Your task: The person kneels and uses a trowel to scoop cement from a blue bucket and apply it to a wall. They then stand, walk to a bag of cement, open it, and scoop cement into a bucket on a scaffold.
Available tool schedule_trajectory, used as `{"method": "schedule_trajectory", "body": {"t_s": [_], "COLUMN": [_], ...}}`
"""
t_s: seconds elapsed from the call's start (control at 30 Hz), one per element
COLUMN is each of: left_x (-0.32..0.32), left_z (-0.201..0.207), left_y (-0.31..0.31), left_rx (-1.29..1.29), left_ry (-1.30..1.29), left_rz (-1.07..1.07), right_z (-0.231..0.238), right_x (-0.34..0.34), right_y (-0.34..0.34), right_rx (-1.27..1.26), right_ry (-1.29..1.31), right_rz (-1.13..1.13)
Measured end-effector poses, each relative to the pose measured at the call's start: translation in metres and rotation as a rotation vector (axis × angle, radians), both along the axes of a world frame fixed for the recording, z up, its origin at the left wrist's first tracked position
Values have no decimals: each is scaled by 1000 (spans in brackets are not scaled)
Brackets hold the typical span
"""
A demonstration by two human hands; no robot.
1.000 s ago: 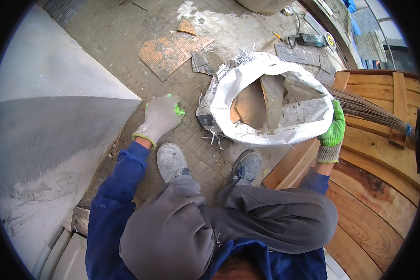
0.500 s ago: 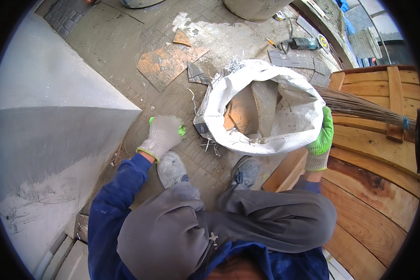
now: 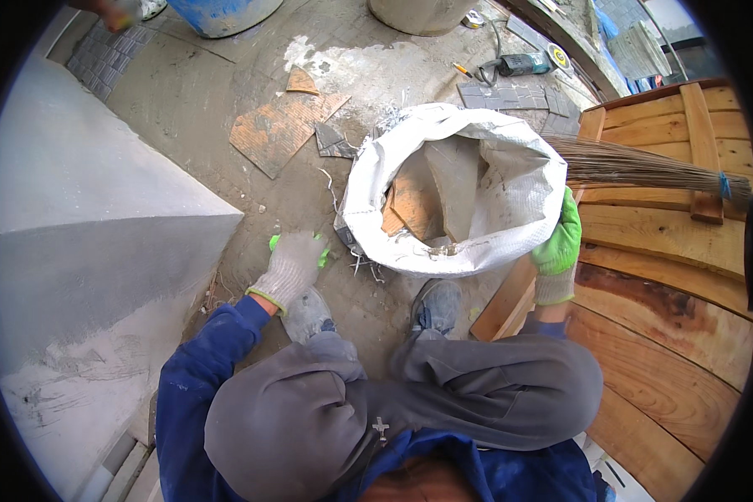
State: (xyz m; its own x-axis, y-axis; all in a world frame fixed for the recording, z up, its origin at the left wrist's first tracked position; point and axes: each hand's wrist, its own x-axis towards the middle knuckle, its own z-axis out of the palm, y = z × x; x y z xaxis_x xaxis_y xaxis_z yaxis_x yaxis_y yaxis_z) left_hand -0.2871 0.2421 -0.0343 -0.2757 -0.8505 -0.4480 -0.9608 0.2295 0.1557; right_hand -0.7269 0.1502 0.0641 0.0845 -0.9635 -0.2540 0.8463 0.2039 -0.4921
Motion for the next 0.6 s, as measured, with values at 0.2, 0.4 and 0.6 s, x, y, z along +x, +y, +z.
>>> {"method": "schedule_trajectory", "body": {"t_s": [0.2,0.4,0.6], "left_x": [7,21,-69], "left_z": [19,58,161], "left_y": [-29,-57,-83], "left_rx": [-112,-24,-270], "left_ry": [211,1300,1116], "left_rz": [469,979,448], "right_z": [30,32,31], "right_x": [26,39,56], "right_y": [6,28,33], "right_rx": [13,152,180], "right_ry": [-29,505,573], "right_rz": [105,-11,85]}}
